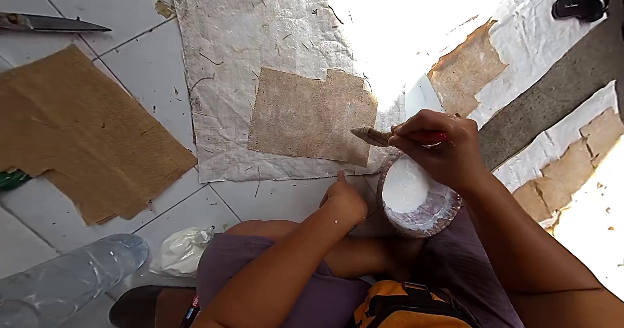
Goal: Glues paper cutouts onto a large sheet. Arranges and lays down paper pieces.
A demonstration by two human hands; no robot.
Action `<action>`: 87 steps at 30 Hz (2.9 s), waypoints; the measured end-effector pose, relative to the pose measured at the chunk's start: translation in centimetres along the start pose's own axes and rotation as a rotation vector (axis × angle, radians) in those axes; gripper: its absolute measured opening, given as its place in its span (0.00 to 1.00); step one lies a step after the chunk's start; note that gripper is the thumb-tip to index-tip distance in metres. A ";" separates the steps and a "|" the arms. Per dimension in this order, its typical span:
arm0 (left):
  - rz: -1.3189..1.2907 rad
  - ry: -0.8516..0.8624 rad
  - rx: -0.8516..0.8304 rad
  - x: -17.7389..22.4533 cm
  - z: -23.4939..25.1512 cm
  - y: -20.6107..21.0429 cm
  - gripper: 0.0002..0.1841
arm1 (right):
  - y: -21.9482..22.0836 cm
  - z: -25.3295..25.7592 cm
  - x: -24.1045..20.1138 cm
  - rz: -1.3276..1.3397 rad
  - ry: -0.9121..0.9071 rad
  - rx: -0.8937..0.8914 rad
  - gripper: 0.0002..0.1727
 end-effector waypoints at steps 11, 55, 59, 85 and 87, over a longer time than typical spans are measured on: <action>-0.088 -0.029 0.032 -0.1 0.0 -0.1 0.33 | 3.2 -4.1 -1.6 0.143 -0.036 -0.241 0.07; -0.026 -0.002 0.210 -0.7 0.1 -3.9 0.35 | -13.8 -16.0 10.1 0.335 0.966 0.434 0.07; -0.030 -0.022 0.223 -0.9 -0.4 -4.1 0.35 | -11.9 -19.7 12.6 0.271 1.139 0.415 0.21; -0.068 0.035 0.166 -0.6 0.2 -3.7 0.33 | 11.5 3.7 14.2 -0.845 0.463 -0.403 0.06; -0.068 0.043 0.163 -0.6 0.3 -3.8 0.33 | 11.3 3.8 14.8 -0.842 0.509 -0.414 0.06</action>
Point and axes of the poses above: each hand's wrist, its own z-axis towards the middle knuckle, its own y-axis out of the palm, x = y × z, the point moved 9 cm from there along z, towards the middle knuckle, and after that the axes turned 14 degrees about x, right-handed, at the moved point
